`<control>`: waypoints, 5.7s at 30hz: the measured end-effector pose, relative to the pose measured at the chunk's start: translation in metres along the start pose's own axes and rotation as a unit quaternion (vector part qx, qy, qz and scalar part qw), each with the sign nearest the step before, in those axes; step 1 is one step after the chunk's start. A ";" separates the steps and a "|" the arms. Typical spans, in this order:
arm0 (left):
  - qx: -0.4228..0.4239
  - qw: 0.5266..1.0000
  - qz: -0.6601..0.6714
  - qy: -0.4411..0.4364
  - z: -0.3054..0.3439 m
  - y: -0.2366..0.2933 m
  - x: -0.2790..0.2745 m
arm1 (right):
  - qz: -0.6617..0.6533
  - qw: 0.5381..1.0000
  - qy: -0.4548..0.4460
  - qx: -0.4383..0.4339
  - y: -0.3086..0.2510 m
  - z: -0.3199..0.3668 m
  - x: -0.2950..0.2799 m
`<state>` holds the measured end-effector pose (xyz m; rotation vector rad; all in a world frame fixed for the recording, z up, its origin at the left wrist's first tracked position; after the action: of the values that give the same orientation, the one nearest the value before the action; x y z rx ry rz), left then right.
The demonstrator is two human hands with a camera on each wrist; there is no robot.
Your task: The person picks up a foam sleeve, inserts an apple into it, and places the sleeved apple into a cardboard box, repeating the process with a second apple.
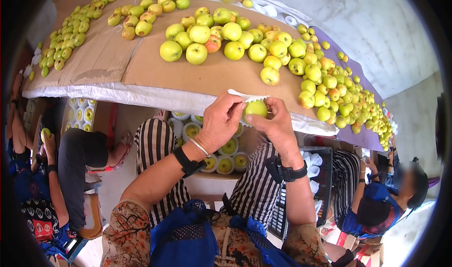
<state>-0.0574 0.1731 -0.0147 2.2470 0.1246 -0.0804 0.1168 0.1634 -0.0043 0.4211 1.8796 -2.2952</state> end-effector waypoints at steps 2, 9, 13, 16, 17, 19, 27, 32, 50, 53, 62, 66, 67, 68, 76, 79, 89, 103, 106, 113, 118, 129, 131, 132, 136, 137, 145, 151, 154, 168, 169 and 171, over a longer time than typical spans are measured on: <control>-0.007 1.000 -0.001 0.004 0.001 -0.002 0.001 | 0.063 0.996 0.035 -0.043 -0.004 0.005 0.000; -0.016 0.999 0.015 -0.044 0.004 0.004 0.002 | 0.236 0.962 0.129 -0.049 -0.033 0.016 0.001; -0.055 0.993 0.099 -0.043 0.007 -0.007 0.008 | 0.284 0.938 0.165 -0.109 -0.034 0.017 0.003; -0.127 0.978 0.154 -0.061 0.011 -0.018 0.013 | 0.312 0.915 0.194 -0.169 -0.038 0.021 0.005; -0.151 0.971 0.174 -0.065 0.011 -0.023 0.013 | 0.321 0.909 0.198 -0.176 -0.040 0.022 0.005; -0.177 0.960 0.205 -0.065 0.012 -0.026 0.015 | 0.332 0.905 0.196 -0.181 -0.041 0.023 0.006; -0.172 0.960 0.204 -0.087 0.011 -0.018 0.015 | 0.361 0.883 0.205 -0.218 -0.043 0.028 0.008; -0.196 0.941 0.266 -0.069 0.010 -0.019 0.016 | 0.355 0.892 0.172 -0.221 -0.049 0.029 0.009; -0.395 0.700 0.590 -0.078 0.024 -0.029 0.035 | 0.190 0.954 0.098 -0.210 -0.027 0.032 0.009; -0.395 0.756 0.515 -0.084 0.023 -0.032 0.029 | 0.026 0.999 -0.012 -0.044 -0.024 0.027 -0.003; -0.230 0.900 0.340 -0.147 0.017 -0.013 0.026 | 0.048 0.996 -0.078 -0.024 -0.010 0.020 0.003; -0.225 0.878 0.407 -0.115 0.009 -0.016 0.024 | -0.041 0.991 -0.128 -0.008 -0.016 0.026 0.005; -0.232 0.870 0.422 -0.104 0.008 -0.018 0.024 | -0.080 0.987 -0.139 -0.011 -0.018 0.027 0.006; -0.257 0.860 0.433 -0.084 0.010 -0.020 0.025 | -0.119 0.981 -0.150 -0.013 -0.020 0.028 0.007; -0.327 0.763 0.555 0.042 0.022 -0.025 0.024 | -0.092 0.981 -0.137 -0.096 -0.005 0.029 0.026; -0.381 0.639 0.667 0.029 0.027 -0.033 0.026 | 0.022 0.984 -0.098 -0.145 -0.007 0.032 0.022; -0.482 0.570 0.658 -0.107 0.044 -0.038 0.033 | 0.305 0.917 -0.023 -0.256 0.007 0.041 0.016; -0.493 0.645 0.584 -0.015 0.036 -0.022 0.029 | 0.396 0.878 0.028 -0.266 0.001 0.040 0.024; -0.475 0.644 0.600 0.007 0.035 -0.023 0.029 | 0.419 0.867 0.032 -0.269 -0.006 0.044 0.025; -0.426 0.733 0.531 0.011 0.033 -0.034 0.022 | 0.044 0.993 -0.094 -0.050 -0.032 0.055 -0.009; -0.425 0.757 0.495 0.039 0.030 -0.024 0.025 | -0.005 1.000 -0.004 0.014 -0.039 0.059 -0.008; -0.390 0.770 0.502 0.043 0.033 -0.028 0.020 | 0.096 0.988 0.087 -0.084 -0.038 0.075 -0.009; -0.390 0.776 0.493 0.053 0.032 -0.028 0.019 | 0.121 0.967 0.161 -0.157 -0.052 0.081 -0.013; -0.389 0.781 0.485 0.059 0.032 -0.028 0.018 | 0.132 0.952 0.196 -0.193 -0.059 0.087 -0.014; -0.392 0.795 0.459 0.045 0.030 -0.020 0.016 | 0.250 0.904 0.112 -0.329 -0.077 0.105 0.004; -0.395 0.793 0.463 0.040 0.031 -0.020 0.017 | 0.314 0.863 0.115 -0.377 -0.083 0.106 0.012; -0.377 0.821 0.422 0.075 0.036 -0.029 0.023 | 0.365 0.847 0.181 -0.341 -0.055 0.090 0.039; -0.403 0.832 0.366 0.109 0.036 -0.023 0.015 | 0.251 0.921 0.098 -0.283 -0.051 0.096 0.047; -0.397 0.842 0.349 0.109 0.033 -0.023 0.013 | 0.163 0.945 0.056 -0.277 -0.049 0.099 0.046; -0.306 0.825 0.469 -0.079 0.030 -0.014 0.023 | 0.373 0.864 0.109 -0.321 -0.069 0.085 0.034; -0.287 0.816 0.490 -0.109 0.029 -0.011 0.022 | 0.363 0.876 0.100 -0.302 -0.069 0.084 0.032; -0.251 0.853 0.441 -0.121 0.029 -0.008 0.021 | 0.341 0.900 0.079 -0.261 -0.071 0.084 0.029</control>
<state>-0.0382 0.1569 -0.0406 1.5649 -0.9188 0.1510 0.0582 0.0979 0.0680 1.0058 1.8985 -1.2879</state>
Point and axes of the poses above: each hand's wrist, its own z-axis away from the middle knuckle, its own x-axis out of the palm, y = z × x, the point moved 5 cm from there along -z, towards the middle knuckle, and after that the axes turned 8 degrees about x, right-handed, at the moved point
